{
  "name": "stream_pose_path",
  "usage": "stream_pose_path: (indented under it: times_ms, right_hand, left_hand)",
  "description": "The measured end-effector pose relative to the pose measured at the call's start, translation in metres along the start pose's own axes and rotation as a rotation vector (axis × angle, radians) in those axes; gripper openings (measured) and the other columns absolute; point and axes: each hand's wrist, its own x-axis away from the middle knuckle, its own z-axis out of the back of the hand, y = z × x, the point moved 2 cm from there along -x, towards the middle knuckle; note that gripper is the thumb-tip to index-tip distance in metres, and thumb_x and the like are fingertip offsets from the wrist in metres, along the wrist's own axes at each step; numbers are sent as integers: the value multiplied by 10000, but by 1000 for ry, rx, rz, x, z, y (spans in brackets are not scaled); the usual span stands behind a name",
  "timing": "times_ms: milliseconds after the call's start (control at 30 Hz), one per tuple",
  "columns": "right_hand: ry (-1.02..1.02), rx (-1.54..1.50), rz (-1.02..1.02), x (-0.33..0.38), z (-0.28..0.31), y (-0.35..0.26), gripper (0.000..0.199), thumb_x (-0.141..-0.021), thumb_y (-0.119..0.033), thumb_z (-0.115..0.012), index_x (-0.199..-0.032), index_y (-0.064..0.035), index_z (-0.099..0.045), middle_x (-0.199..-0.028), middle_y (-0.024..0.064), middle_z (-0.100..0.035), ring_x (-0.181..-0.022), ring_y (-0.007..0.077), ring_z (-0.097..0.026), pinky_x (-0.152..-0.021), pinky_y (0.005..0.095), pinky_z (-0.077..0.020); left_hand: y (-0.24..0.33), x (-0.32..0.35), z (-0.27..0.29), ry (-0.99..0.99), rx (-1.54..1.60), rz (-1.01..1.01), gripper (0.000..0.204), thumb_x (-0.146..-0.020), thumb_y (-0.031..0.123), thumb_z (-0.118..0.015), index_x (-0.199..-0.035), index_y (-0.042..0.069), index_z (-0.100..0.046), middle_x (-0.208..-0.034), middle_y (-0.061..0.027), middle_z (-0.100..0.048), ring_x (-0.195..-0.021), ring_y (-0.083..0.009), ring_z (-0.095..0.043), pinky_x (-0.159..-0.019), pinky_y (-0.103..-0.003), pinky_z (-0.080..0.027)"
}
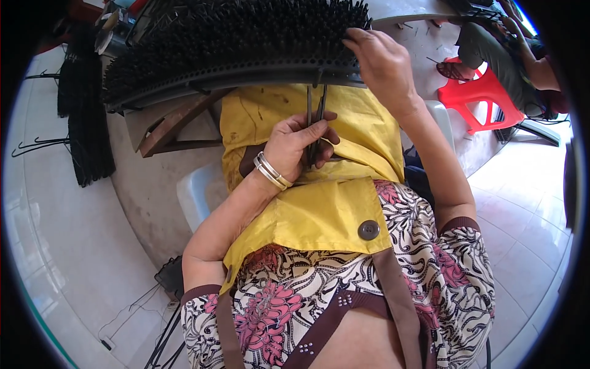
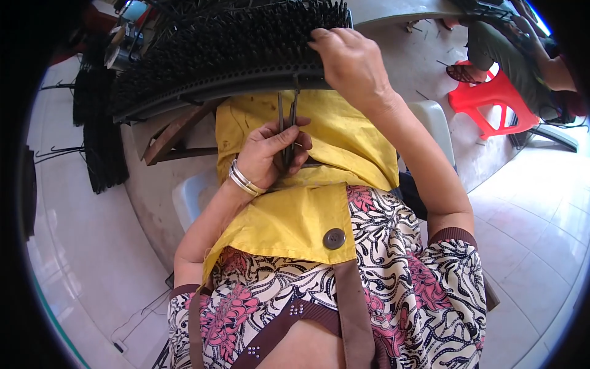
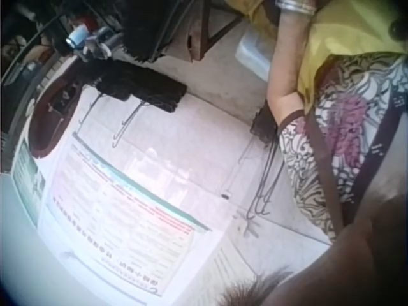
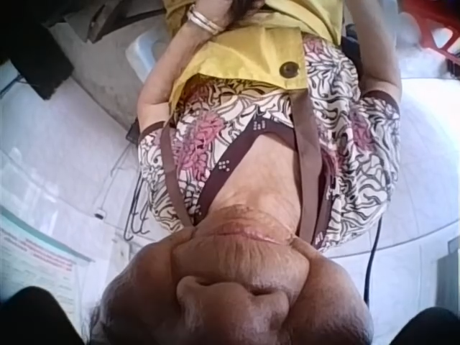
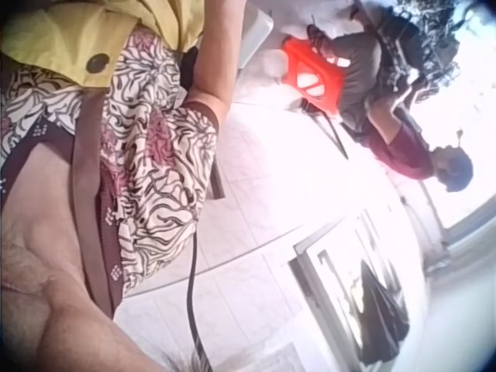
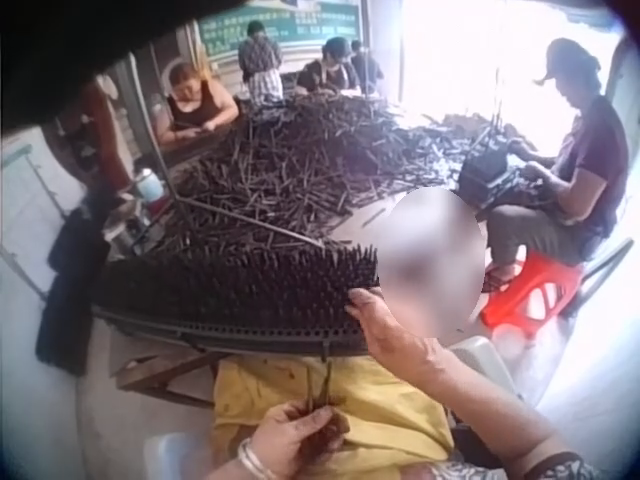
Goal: Assembling industrial-sized brushes by manually inserting black plastic spikes into a perforated base.
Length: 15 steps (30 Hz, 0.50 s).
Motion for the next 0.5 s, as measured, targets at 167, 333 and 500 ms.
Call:
stream_pose_path:
  times_ms: [167, 333, 500]
  right_hand:
    - [-239, 80, -7, -11, -2, -3, 157, -756, -36, -588, -905, 12, -572, -793, 158, -600, -696, 322, -578, -600, 365, -479]
    - [-479, 171, -53, -19, -2, -4, 208, -762, -85, -597, -944, 12, -574, -739, 184, -588, -678, 349, -566, -580, 365, -471]
    - [-420, -328, -468, 11, 8, -28, 194, -759, -89, -634, -900, 35, -585, -646, 135, -594, -533, 168, -570, -504, 289, -455]
  left_hand:
    - [0, 0, 2, -63, 68, -4, 301, -871, 145, -500, -1129, -10, -490, -841, -104, -593, -657, -180, -554, -501, -260, -424]
    - [1, 0, 1, -93, 56, -7, 300, -875, 135, -484, -1130, -24, -483, -861, -105, -594, -687, -177, -561, -531, -262, -439]
    - [2, 2, -3, -76, 25, -33, 263, -872, 101, -476, -1098, -30, -508, -853, -127, -608, -664, -170, -583, -530, -253, -473]
